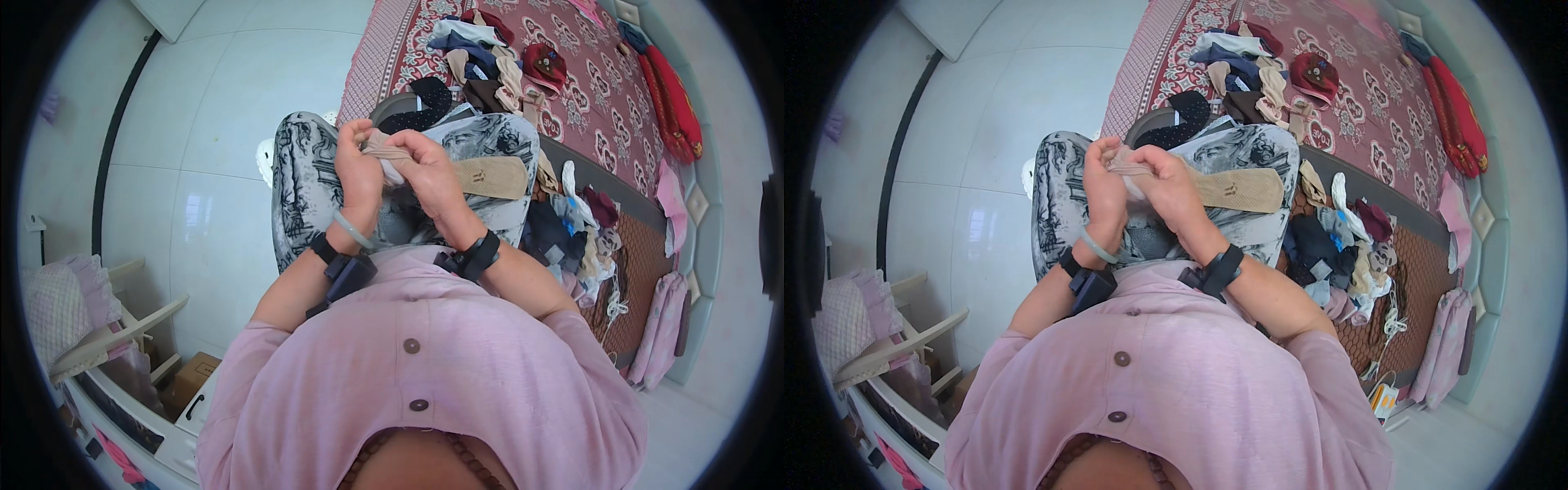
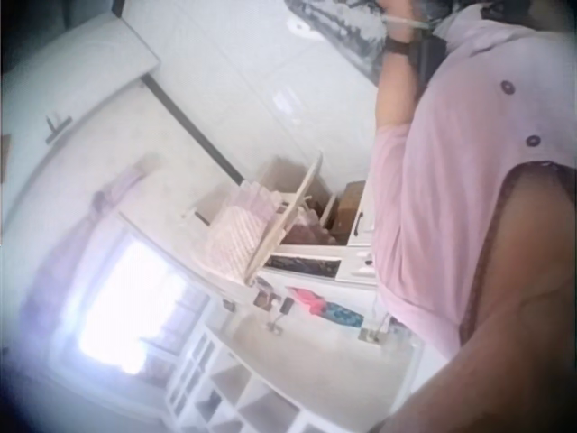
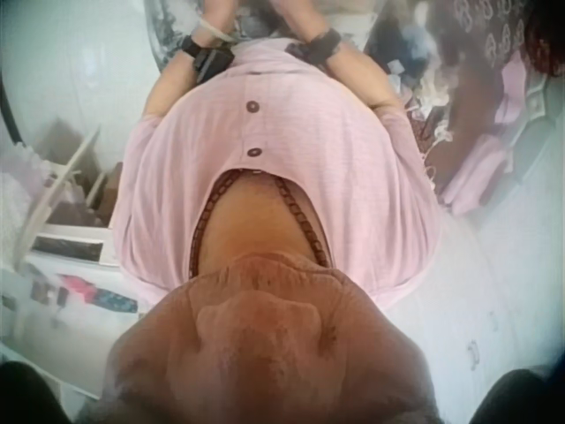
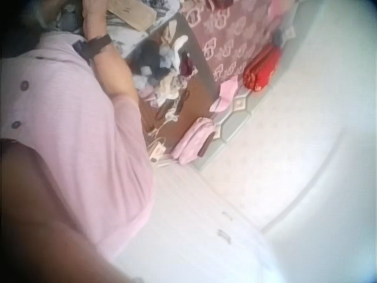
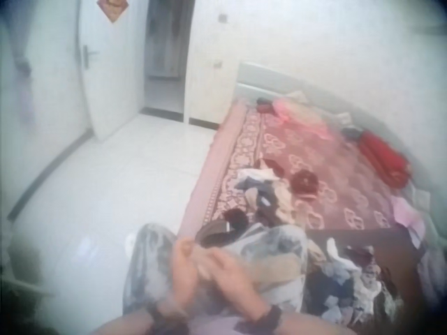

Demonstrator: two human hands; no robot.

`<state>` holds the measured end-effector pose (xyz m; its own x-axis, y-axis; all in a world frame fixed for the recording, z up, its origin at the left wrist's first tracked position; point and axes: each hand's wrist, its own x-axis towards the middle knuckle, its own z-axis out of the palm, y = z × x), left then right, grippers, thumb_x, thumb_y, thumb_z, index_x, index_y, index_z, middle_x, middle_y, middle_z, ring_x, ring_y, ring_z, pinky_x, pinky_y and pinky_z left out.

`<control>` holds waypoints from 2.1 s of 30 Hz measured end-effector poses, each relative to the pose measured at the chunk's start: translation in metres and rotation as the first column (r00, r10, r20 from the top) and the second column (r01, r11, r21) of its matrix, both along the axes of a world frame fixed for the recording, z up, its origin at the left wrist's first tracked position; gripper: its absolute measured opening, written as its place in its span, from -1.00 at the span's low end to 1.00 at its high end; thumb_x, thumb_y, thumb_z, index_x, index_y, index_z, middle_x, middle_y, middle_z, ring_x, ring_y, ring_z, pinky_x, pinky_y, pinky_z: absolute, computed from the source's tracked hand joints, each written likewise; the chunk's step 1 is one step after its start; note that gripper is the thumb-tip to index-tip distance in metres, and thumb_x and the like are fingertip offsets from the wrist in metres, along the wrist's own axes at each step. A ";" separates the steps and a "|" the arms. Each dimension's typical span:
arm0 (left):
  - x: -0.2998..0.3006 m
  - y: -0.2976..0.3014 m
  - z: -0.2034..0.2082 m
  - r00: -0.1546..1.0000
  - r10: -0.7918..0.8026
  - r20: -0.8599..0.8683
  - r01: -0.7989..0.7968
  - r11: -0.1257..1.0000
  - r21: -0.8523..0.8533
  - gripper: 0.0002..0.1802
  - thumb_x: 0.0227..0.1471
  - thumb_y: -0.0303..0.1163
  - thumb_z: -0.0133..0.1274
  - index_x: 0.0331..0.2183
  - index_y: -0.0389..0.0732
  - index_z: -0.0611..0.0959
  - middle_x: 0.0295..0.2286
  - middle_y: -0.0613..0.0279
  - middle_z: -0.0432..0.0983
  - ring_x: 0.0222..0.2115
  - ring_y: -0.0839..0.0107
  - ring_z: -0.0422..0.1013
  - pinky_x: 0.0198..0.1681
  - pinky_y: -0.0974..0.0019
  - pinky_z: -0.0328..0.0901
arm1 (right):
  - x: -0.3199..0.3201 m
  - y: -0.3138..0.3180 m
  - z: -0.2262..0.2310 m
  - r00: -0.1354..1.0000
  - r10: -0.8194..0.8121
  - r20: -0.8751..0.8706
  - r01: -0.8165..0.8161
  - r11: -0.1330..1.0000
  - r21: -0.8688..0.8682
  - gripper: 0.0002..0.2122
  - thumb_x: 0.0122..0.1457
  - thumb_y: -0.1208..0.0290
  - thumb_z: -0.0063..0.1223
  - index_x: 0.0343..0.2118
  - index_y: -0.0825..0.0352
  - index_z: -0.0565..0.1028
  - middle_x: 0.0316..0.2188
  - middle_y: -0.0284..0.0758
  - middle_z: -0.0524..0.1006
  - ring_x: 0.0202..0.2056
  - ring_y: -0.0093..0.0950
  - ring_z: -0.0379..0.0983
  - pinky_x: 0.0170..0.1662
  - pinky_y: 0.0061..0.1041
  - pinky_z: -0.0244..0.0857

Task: The person folds several pairs of socks, including black, grey, and tan colored ones, while sitting on a bed covered with laundry.

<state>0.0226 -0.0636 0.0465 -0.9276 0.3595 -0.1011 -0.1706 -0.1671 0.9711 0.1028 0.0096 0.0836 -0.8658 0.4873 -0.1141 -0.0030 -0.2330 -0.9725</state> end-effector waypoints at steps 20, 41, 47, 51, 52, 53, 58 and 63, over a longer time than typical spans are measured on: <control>-0.008 -0.012 0.002 0.599 -0.693 0.403 0.284 0.653 0.702 -0.62 0.15 -0.50 -0.12 0.02 -0.28 0.40 -0.11 0.02 0.47 -0.14 0.23 0.47 -0.11 0.20 0.42 | 0.003 0.052 -0.024 0.972 -0.183 0.145 0.161 0.975 0.151 -0.78 -0.07 0.73 0.02 -0.31 0.37 0.48 -0.46 -0.34 0.54 -0.41 -0.58 0.47 -0.34 -0.60 0.35; -0.006 -0.004 -0.020 0.633 -0.709 0.312 0.252 0.570 0.783 -0.63 0.23 -0.34 -0.14 0.04 -0.27 0.41 -0.13 0.11 0.49 -0.15 0.31 0.46 -0.03 0.27 0.37 | 0.009 0.014 0.030 0.963 0.141 -0.229 -0.247 0.803 -0.542 -0.25 -0.19 0.73 -0.22 0.24 0.44 0.18 0.04 -0.20 0.36 0.00 -0.42 0.42 0.10 -0.46 0.34; 0.003 -0.014 0.017 0.649 -0.671 0.358 0.277 0.647 0.710 -0.68 0.20 -0.36 -0.08 -0.04 -0.26 0.48 -0.26 0.19 0.52 -0.27 0.38 0.51 -0.16 0.31 0.42 | 0.010 0.001 0.052 0.952 0.266 -0.153 -0.307 0.827 -0.471 -0.25 -0.16 0.71 -0.19 0.27 0.38 0.17 -0.01 -0.29 0.35 -0.04 -0.51 0.41 0.07 -0.54 0.31; -0.008 -0.015 0.016 0.698 -0.622 -0.354 0.693 0.712 0.115 -0.68 0.10 -0.37 0.02 -0.12 -0.32 0.52 -0.27 0.25 0.53 -0.29 0.37 0.50 -0.19 0.38 0.38 | 0.012 -0.010 0.066 0.939 0.324 -0.114 -0.340 0.831 -0.440 -0.27 -0.09 0.69 -0.16 0.29 0.34 0.15 -0.03 -0.32 0.35 -0.03 -0.53 0.40 0.04 -0.56 0.31; -0.012 -0.015 0.016 0.646 -0.544 -0.536 0.652 0.758 0.017 -0.62 0.03 -0.37 0.09 -0.12 -0.35 0.48 -0.28 0.27 0.52 -0.29 0.39 0.49 -0.19 0.40 0.36 | 0.012 -0.011 0.066 0.936 0.336 -0.104 -0.347 0.835 -0.427 -0.27 -0.09 0.70 -0.16 0.30 0.34 0.14 -0.04 -0.33 0.35 -0.03 -0.53 0.40 0.04 -0.56 0.32; -0.011 -0.020 0.023 0.677 -0.562 -0.476 0.656 0.753 0.044 -0.60 0.03 -0.36 0.10 -0.11 -0.34 0.47 -0.27 0.26 0.51 -0.28 0.39 0.48 -0.18 0.39 0.36 | 0.012 -0.012 0.067 0.932 0.350 -0.095 -0.357 0.838 -0.413 -0.26 -0.08 0.70 -0.16 0.30 0.33 0.12 -0.04 -0.33 0.35 -0.02 -0.53 0.40 0.04 -0.56 0.32; -0.003 -0.032 0.032 0.744 -0.624 -0.240 0.665 0.727 0.171 -0.56 0.11 -0.29 0.03 -0.02 -0.29 0.44 -0.19 0.20 0.48 -0.20 0.38 0.46 -0.13 0.34 0.38 | 0.013 -0.014 0.069 0.925 0.360 -0.122 -0.378 0.836 -0.397 -0.20 -0.10 0.77 -0.16 0.33 0.29 0.04 -0.03 -0.32 0.35 0.03 -0.49 0.37 0.10 -0.51 0.27; 0.001 -0.020 -0.017 0.585 -0.785 0.203 0.273 0.426 0.862 -0.53 0.22 -0.19 -0.13 0.07 -0.27 0.41 -0.12 0.16 0.47 -0.16 0.33 0.46 -0.12 0.27 0.42 | 0.012 -0.013 0.057 0.935 0.261 -0.240 -0.344 0.831 -0.437 -0.15 -0.12 0.82 -0.14 0.35 0.26 -0.01 -0.02 -0.35 0.32 0.10 -0.46 0.30 0.20 -0.47 0.15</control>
<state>0.0235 -0.0832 0.0293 -0.3668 0.9273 0.0746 -0.8872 -0.3728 0.2719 0.1152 -0.0035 0.1407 -0.9869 0.1231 -0.1042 -0.0057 -0.6724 -0.7402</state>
